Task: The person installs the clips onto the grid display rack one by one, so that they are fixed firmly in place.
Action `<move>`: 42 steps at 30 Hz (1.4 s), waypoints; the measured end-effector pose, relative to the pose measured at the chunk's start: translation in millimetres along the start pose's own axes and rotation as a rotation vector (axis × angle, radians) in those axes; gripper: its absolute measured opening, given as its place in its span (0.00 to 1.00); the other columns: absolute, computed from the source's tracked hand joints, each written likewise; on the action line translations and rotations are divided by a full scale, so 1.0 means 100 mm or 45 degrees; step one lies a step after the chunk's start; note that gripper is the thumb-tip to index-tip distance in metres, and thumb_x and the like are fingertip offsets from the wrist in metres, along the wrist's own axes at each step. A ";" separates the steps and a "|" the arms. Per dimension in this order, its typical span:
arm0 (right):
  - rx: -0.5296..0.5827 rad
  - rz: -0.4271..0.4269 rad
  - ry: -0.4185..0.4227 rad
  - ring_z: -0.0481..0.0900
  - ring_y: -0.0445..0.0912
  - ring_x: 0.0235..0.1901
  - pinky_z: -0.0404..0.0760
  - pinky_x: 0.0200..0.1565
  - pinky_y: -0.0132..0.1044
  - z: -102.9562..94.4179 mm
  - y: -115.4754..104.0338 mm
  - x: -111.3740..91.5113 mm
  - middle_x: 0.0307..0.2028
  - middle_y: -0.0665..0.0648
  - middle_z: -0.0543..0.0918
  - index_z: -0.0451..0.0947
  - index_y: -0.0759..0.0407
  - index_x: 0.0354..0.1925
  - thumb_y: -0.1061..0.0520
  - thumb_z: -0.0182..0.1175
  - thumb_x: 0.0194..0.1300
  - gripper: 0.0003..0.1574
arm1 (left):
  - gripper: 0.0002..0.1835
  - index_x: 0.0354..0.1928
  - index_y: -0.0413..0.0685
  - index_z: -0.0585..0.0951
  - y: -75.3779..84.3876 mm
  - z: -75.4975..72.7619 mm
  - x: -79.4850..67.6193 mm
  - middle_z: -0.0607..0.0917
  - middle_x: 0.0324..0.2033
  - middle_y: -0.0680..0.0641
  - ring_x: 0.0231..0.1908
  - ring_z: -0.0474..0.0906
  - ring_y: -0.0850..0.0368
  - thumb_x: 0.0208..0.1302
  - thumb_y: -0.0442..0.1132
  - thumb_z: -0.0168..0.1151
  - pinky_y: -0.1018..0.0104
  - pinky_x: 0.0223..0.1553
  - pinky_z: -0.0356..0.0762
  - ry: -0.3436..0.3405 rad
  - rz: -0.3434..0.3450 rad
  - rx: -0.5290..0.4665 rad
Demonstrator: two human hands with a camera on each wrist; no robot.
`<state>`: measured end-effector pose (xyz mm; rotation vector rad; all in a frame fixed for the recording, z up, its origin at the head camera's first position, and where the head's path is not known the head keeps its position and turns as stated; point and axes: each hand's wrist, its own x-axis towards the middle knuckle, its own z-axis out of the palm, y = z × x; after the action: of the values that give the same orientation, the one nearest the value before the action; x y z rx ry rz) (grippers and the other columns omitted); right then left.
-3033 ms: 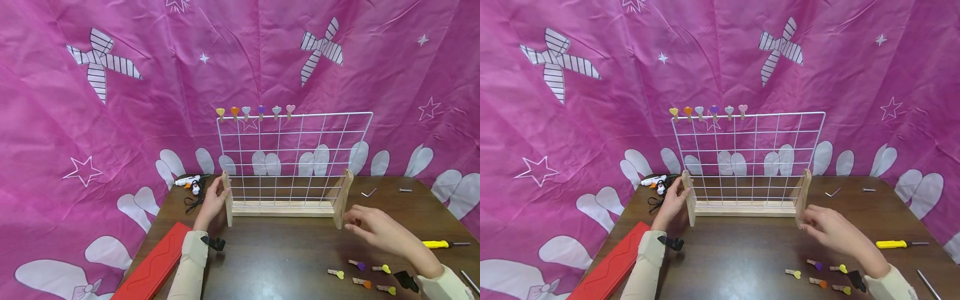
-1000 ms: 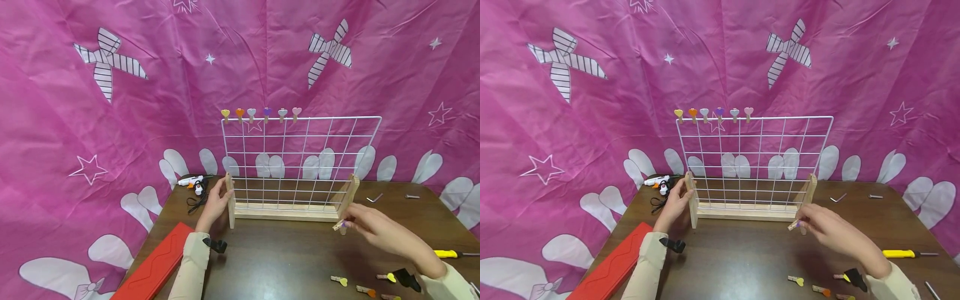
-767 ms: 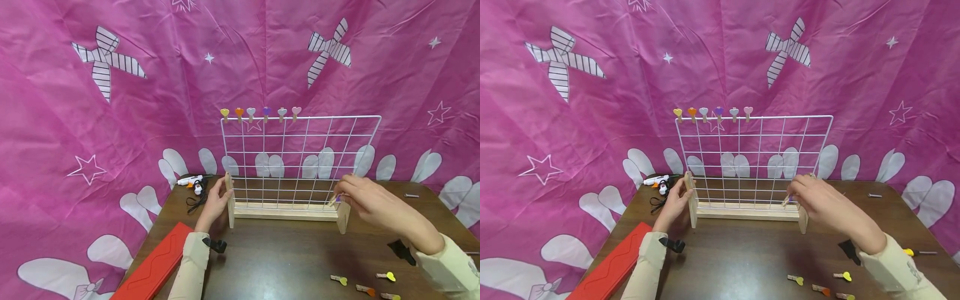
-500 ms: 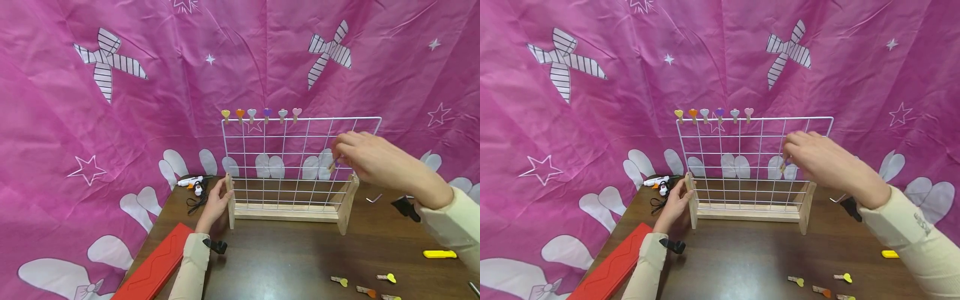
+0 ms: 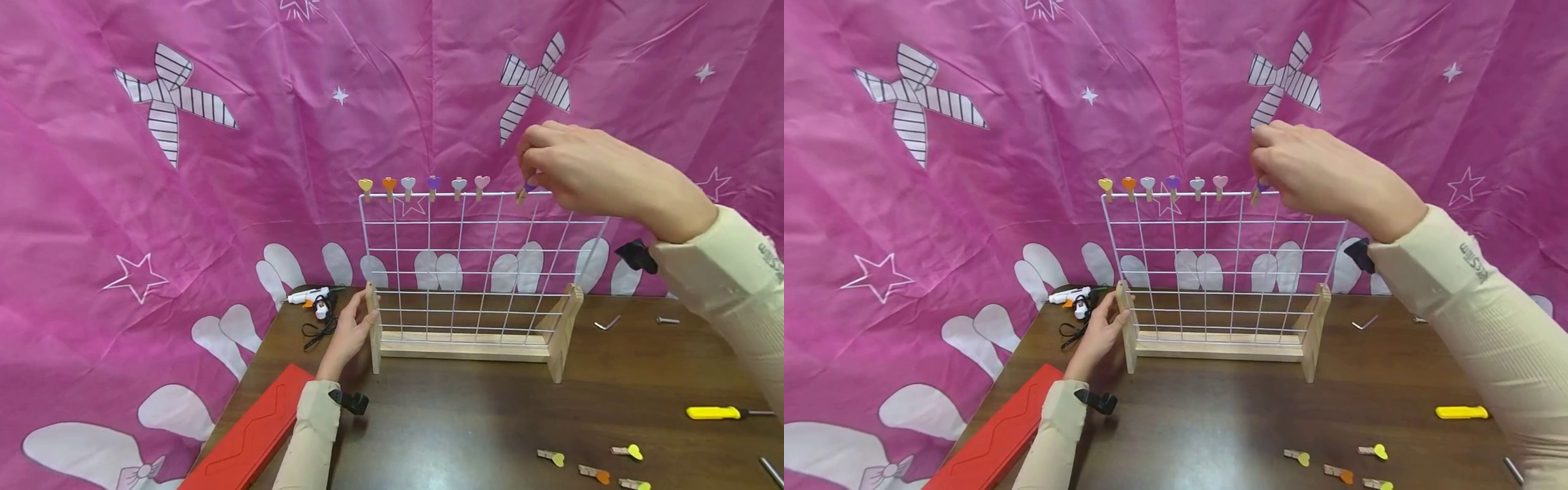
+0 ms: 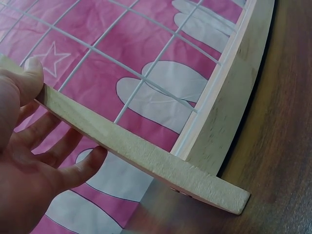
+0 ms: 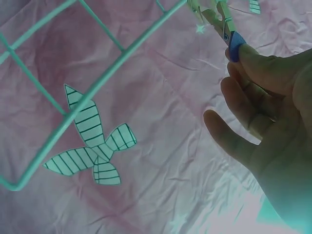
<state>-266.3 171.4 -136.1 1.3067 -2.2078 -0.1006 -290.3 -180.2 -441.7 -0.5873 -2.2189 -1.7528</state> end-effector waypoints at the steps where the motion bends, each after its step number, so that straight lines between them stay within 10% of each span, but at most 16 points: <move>1: -0.010 0.003 -0.013 0.68 0.50 0.32 0.69 0.33 0.44 0.00 0.02 0.03 0.30 0.55 0.71 0.74 0.61 0.25 0.75 0.57 0.50 0.11 | 0.23 0.61 0.36 0.66 0.00 0.00 0.00 0.75 0.53 0.35 0.55 0.69 0.44 0.64 0.29 0.54 0.47 0.55 0.67 -0.002 -0.003 0.002; 24: -0.175 0.025 -0.215 0.71 0.57 0.34 0.71 0.31 0.50 0.21 0.06 0.30 0.32 0.61 0.71 0.76 0.67 0.24 0.74 0.58 0.48 0.05 | 0.23 0.60 0.34 0.66 -0.01 0.01 0.01 0.74 0.53 0.33 0.56 0.68 0.43 0.64 0.29 0.55 0.47 0.56 0.66 -0.006 -0.043 -0.007; 42: -0.057 0.269 -0.115 0.72 0.53 0.31 0.72 0.31 0.50 0.08 -0.07 -0.40 0.32 0.57 0.74 0.76 0.62 0.40 0.62 0.62 0.54 0.13 | 0.24 0.60 0.32 0.65 0.00 0.02 0.01 0.75 0.52 0.33 0.54 0.69 0.40 0.63 0.27 0.55 0.45 0.53 0.68 0.007 0.005 -0.022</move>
<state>-250.4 199.6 -162.1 1.0568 -2.3914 -0.1295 -291.0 -178.5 -441.5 -0.5893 -2.1995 -1.7714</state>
